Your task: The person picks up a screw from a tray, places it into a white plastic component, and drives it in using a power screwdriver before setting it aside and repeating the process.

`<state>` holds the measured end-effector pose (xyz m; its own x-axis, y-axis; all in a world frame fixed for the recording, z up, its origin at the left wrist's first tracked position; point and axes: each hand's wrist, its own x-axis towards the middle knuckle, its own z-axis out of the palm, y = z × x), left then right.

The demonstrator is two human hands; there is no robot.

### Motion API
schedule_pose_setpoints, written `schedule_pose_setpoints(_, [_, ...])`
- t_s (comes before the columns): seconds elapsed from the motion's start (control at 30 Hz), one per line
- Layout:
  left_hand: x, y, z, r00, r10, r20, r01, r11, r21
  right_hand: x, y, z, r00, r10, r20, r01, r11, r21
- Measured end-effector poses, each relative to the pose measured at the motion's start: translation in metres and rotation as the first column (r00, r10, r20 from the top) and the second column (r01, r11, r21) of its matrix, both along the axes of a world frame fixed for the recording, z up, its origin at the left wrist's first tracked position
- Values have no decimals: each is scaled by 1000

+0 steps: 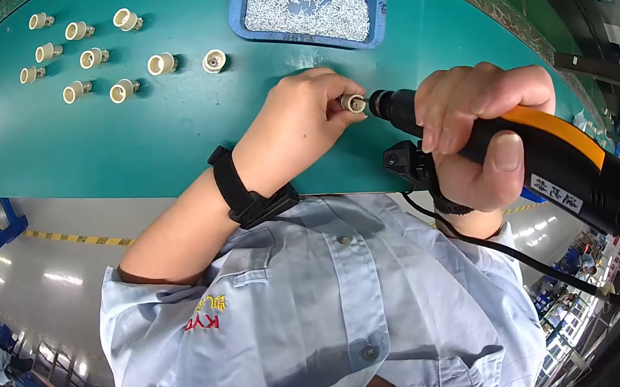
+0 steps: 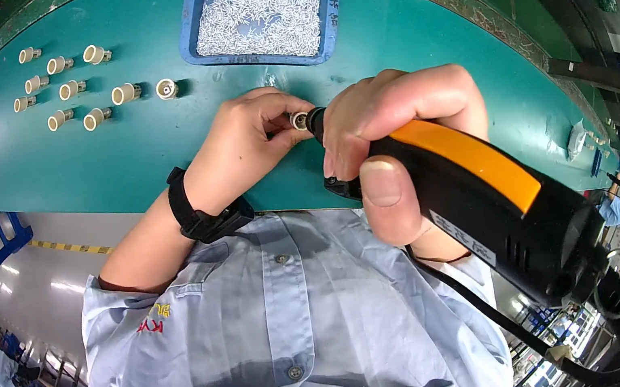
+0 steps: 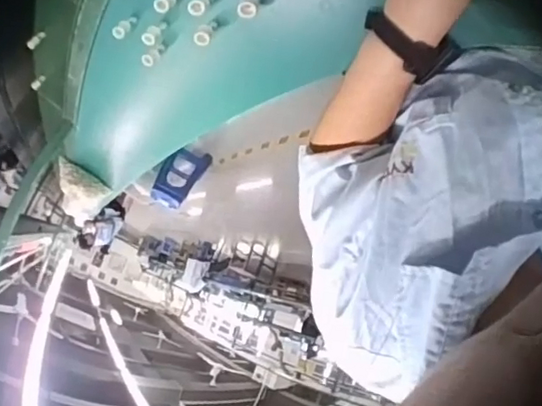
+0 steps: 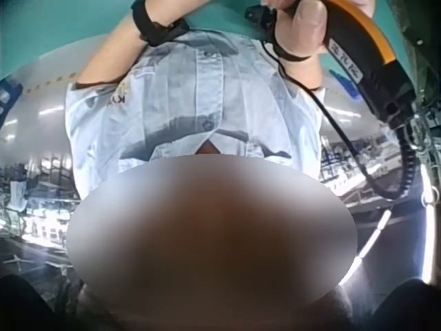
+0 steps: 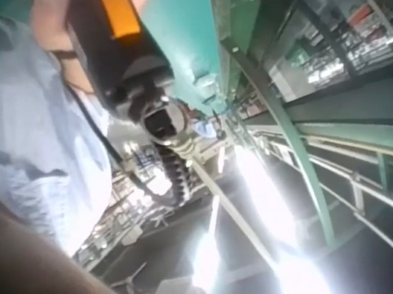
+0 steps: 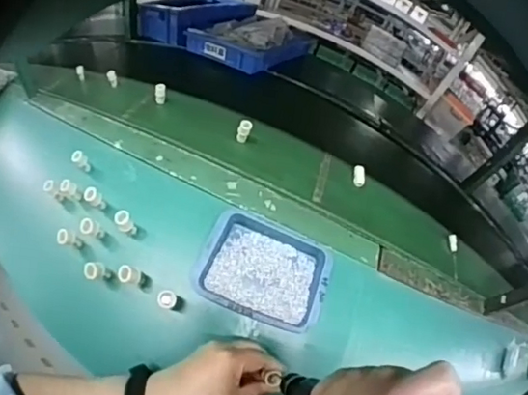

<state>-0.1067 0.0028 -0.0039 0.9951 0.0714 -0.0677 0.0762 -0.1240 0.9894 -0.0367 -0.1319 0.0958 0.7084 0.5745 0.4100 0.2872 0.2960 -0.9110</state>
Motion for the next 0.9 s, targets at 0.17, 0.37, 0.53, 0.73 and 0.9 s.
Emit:
schedule_pose_setpoints(0.17, [2, 1, 2, 996, 38, 75, -43, 997, 68, 2, 7, 0, 1000, -3, 1, 3, 999, -32])
schedule_pose_setpoints(0.37, [-3, 1, 0, 993, 40, 115, -52, 993, 106, 2, 8, 0, 998, -56, -13, 55, 998, -14])
schedule_pose_setpoints(0.53, [4, 8, 22, 968, 76, 238, -137, 958, 253, 13, -26, 22, 985, 148, 84, -169, 909, 380])
schedule_pose_setpoints(0.73, [52, 44, 22, 925, 90, 368, -306, 750, 586, 21, -42, 17, 988, 95, 125, -129, 945, 299])
schedule_pose_setpoints(0.9, [64, 51, 20, 957, 57, 284, -248, 668, 701, 20, -42, 7, 995, 44, 93, -69, 956, 286])
